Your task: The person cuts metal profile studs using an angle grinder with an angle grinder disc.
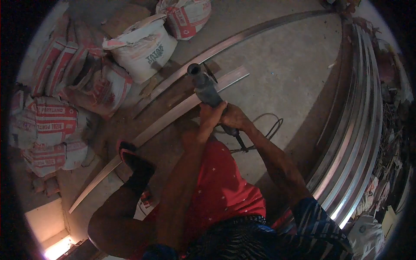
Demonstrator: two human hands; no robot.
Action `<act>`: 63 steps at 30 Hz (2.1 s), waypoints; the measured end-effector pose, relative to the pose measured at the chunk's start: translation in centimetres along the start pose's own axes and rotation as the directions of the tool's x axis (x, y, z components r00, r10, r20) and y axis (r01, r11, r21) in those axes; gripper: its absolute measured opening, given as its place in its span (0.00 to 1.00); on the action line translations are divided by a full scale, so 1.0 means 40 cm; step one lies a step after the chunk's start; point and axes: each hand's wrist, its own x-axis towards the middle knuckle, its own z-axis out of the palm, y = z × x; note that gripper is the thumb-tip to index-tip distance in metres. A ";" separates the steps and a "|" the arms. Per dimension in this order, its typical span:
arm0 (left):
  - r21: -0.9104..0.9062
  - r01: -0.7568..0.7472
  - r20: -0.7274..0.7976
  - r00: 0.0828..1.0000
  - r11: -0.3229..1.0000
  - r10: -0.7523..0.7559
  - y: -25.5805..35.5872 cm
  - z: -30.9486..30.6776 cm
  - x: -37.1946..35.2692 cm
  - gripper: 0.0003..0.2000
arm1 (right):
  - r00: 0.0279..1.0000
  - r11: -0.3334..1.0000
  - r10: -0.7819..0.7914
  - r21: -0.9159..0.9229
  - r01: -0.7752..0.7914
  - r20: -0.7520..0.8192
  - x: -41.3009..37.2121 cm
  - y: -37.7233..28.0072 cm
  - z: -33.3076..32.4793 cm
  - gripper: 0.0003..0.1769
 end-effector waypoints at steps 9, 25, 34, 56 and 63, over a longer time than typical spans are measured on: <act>0.035 0.019 0.005 1.000 0.999 -0.020 -0.002 -0.004 0.005 0.36 | 0.998 0.994 -0.023 -0.102 0.030 0.065 -0.006 -0.026 -0.017 0.25; 0.093 -0.023 -0.008 1.000 0.995 0.024 -0.008 -0.005 0.013 0.34 | 0.996 0.997 0.082 0.009 -0.082 0.027 0.014 0.015 0.010 0.28; 0.021 -0.030 -0.021 0.999 0.999 0.030 0.010 0.000 0.006 0.26 | 1.000 1.000 -0.015 -0.005 0.015 -0.004 0.052 0.086 0.042 0.28; 0.031 -0.034 0.011 0.999 0.999 0.034 0.099 -0.019 -0.045 0.27 | 0.996 0.986 0.085 -0.148 -0.083 0.010 -0.015 -0.017 0.006 0.24; 0.107 0.062 -0.014 0.998 0.992 -0.061 0.126 -0.020 -0.059 0.28 | 0.998 0.994 0.054 -0.098 -0.057 -0.032 -0.048 -0.072 -0.014 0.23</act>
